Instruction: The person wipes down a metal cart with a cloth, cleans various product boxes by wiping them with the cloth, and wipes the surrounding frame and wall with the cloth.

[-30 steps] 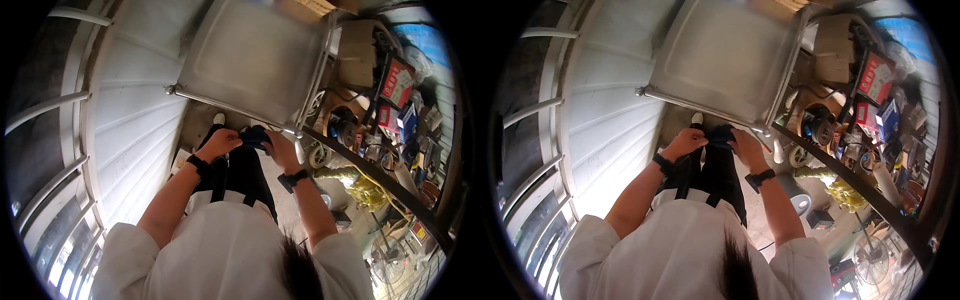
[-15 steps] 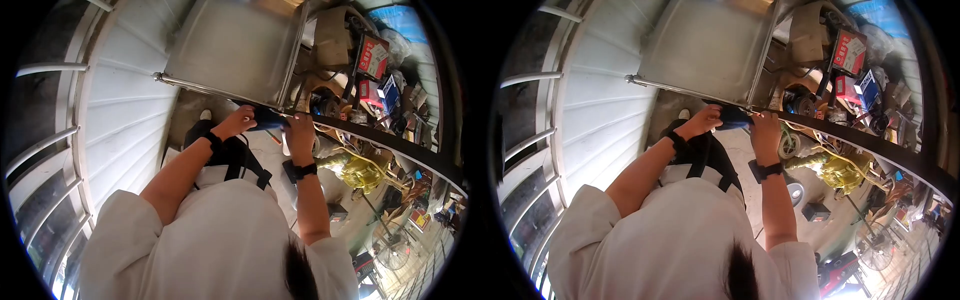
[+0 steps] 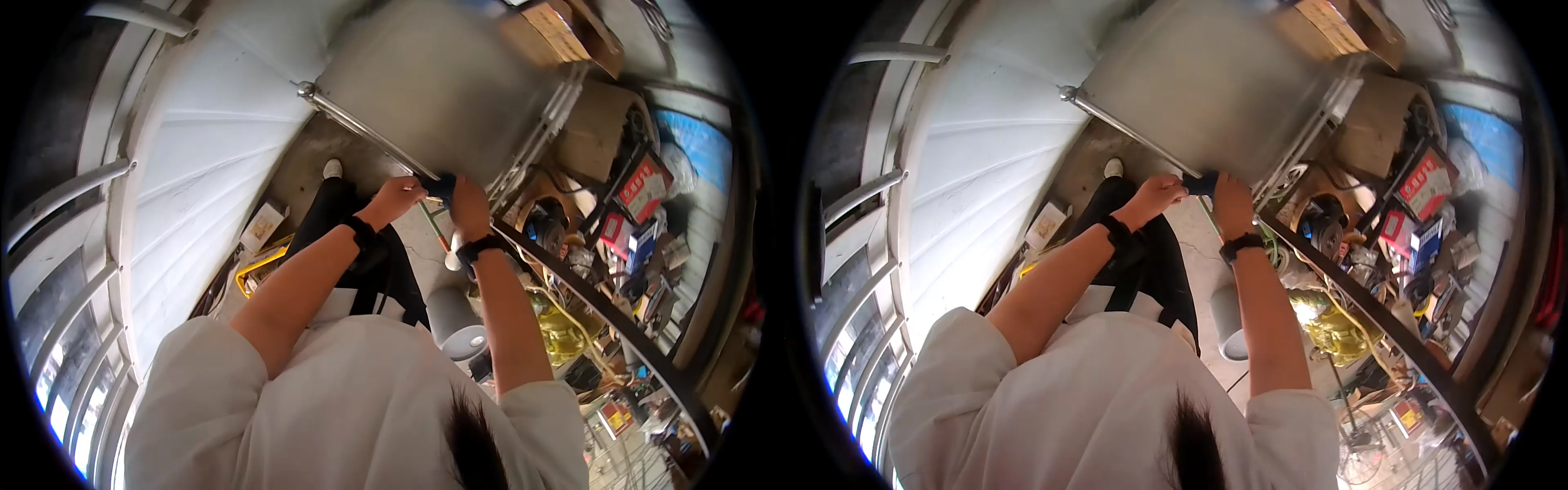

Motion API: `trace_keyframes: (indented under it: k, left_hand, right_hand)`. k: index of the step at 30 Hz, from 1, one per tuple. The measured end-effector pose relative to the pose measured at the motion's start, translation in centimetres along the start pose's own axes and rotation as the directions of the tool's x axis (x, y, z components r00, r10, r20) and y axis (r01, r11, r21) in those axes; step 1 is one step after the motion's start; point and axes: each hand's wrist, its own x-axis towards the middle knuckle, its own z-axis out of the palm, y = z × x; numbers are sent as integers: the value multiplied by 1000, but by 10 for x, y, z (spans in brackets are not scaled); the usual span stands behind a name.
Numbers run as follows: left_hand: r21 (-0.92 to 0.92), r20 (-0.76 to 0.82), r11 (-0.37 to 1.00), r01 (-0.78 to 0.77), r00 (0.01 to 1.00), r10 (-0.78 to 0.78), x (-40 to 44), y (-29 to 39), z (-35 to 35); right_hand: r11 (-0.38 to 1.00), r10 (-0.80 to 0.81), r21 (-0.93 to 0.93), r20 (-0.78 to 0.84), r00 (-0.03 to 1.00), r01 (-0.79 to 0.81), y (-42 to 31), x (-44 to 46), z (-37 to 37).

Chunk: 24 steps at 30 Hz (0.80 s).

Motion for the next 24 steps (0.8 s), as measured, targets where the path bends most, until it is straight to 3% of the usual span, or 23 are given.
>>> trace_keyframes:
  k: [6, 12, 15, 23, 24]
  left_hand:
    - [14, -52, 1000, 18, 999, -18, -5, 7, -18]
    - [78, -80, 994, 80, 994, -74, -7, 25, -71]
    - [48, -203, 995, 91, 976, -79, -16, 44, -98]
    - [-52, -426, 996, -77, 904, 48, -14, 22, -161]
    - [-158, -469, 976, -149, 881, 59, -13, 26, -166]
  right_hand:
    - [964, -105, 244, -21, 994, 107, -7, 17, -9]
    - [947, -115, 301, 0, 993, 109, -52, 50, -28]
    - [940, -138, 306, -71, 988, 154, -75, 77, -19]
    - [945, -204, 256, -20, 979, 202, -151, 147, -45]
    - [948, -209, 245, 1, 978, 203, -158, 157, -45]
